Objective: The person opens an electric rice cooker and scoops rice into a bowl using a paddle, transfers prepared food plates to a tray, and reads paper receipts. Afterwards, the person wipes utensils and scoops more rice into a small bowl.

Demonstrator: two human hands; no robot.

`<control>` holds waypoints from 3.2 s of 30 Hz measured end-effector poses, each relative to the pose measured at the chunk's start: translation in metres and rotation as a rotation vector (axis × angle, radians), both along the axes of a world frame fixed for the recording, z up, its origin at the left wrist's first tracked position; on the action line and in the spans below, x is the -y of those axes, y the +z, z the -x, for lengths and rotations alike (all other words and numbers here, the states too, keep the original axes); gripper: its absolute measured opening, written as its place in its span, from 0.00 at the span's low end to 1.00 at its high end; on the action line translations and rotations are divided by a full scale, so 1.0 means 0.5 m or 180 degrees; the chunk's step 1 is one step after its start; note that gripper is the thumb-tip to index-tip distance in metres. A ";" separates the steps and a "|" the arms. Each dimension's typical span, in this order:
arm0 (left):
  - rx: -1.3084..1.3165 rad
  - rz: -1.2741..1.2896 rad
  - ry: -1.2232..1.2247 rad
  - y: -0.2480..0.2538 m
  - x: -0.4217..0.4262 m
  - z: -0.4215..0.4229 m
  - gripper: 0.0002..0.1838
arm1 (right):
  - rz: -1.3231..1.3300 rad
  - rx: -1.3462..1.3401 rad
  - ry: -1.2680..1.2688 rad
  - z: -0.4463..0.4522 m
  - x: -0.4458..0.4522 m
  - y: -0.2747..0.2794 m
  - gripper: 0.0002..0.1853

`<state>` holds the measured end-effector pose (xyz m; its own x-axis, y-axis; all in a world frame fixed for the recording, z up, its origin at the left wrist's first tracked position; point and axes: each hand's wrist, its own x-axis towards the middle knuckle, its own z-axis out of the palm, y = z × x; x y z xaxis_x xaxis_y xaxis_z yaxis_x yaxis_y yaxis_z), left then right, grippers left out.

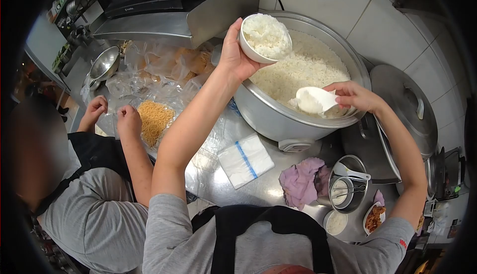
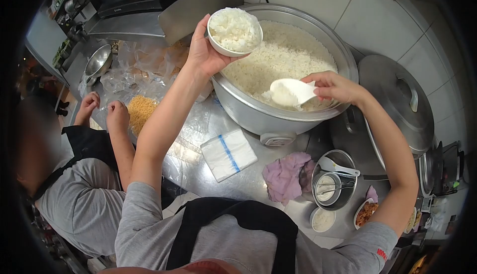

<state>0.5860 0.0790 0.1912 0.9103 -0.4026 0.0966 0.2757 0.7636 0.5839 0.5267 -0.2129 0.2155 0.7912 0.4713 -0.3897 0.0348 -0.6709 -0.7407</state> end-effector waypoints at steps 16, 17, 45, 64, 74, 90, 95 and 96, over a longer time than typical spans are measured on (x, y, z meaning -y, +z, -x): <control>-0.0338 0.0275 -0.0155 -0.002 0.056 0.014 0.30 | 0.1326 0.3647 -0.0030 0.052 -0.202 0.031 0.22; -0.0266 0.0179 -0.0169 0.002 0.047 0.015 0.30 | 0.1313 0.3659 -0.0028 0.051 -0.194 0.049 0.22; -0.0214 0.0079 -0.0407 0.000 0.048 0.051 0.35 | -0.1291 0.2812 -0.1247 0.094 -0.147 0.033 0.23; 0.0021 -0.0767 -0.0759 0.027 0.027 0.043 0.40 | 0.0933 0.3588 -0.0122 0.109 -0.184 0.104 0.22; 0.0096 0.0947 0.0121 0.002 0.079 0.064 0.37 | -0.3195 0.0889 -0.1726 0.149 -0.229 -0.030 0.28; -0.0006 0.0784 -0.0215 -0.034 0.046 0.144 0.35 | -0.0922 0.3306 -0.0861 0.171 -0.195 0.037 0.27; 0.0096 0.0728 -0.0032 -0.025 0.008 0.181 0.39 | -0.1341 0.3084 -0.1317 0.213 -0.115 0.074 0.24; 0.0302 0.0838 -0.0251 -0.032 -0.016 0.193 0.42 | -0.1227 0.3090 -0.1528 0.239 -0.085 0.084 0.23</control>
<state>0.4893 0.0869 0.1751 0.8591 -0.4215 0.2904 0.2939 0.8707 0.3943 0.4071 -0.1705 0.2576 0.8094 -0.0044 0.5872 0.5054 -0.5040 -0.7004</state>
